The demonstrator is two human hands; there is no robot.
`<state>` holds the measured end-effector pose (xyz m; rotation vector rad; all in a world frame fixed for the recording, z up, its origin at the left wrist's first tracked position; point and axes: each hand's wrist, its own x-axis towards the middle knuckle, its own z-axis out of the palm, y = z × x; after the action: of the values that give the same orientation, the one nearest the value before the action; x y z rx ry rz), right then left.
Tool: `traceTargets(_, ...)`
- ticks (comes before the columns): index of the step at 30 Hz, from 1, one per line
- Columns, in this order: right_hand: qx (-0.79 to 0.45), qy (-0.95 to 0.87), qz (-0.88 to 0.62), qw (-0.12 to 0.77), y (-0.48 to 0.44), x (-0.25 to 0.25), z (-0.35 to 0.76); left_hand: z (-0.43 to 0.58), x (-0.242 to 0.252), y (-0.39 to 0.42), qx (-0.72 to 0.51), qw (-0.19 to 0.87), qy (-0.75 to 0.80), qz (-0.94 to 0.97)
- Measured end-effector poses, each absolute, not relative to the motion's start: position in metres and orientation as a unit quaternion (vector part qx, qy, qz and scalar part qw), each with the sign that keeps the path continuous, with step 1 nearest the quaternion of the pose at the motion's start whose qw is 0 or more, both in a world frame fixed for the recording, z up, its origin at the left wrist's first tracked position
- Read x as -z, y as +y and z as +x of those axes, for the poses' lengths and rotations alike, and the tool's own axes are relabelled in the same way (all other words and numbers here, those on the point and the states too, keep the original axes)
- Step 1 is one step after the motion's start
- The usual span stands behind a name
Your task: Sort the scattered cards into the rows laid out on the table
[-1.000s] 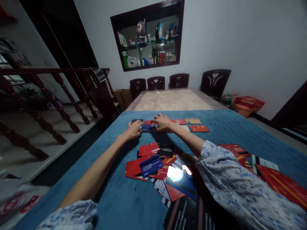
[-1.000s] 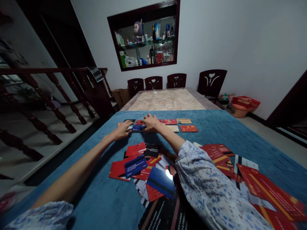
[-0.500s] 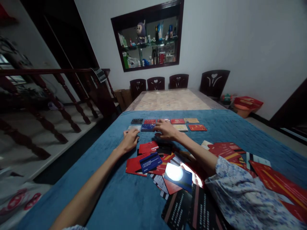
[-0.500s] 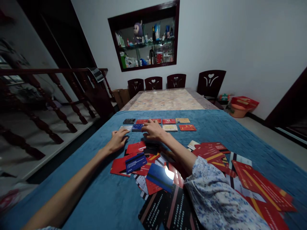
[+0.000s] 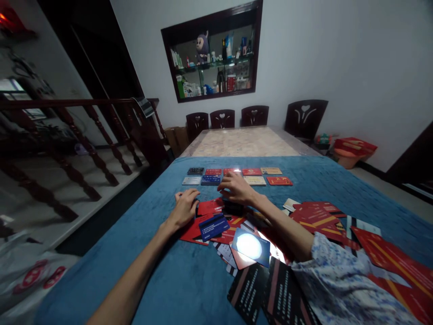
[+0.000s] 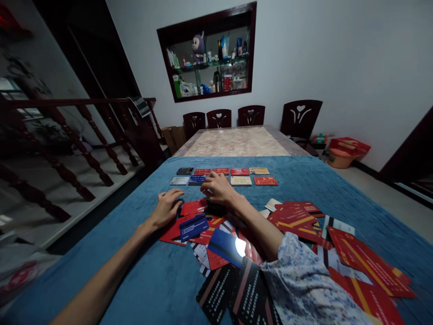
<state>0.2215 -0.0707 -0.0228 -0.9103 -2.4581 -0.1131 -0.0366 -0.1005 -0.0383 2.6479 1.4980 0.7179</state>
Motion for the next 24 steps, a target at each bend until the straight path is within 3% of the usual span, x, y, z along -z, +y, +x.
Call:
traceTargets(10, 0.033, -0.906, -0.322, 0.274, -0.075, 0.034, 0.222, -0.04, 0.036, -0.116, -0.26, 0.008, 0.457, 0.85)
traceTargets(24, -0.027, -0.935, -0.272, 0.225, -0.086, 0.039, 0.216, -0.038, 0.037, -0.122, -0.173, 0.052, 0.396, 0.9)
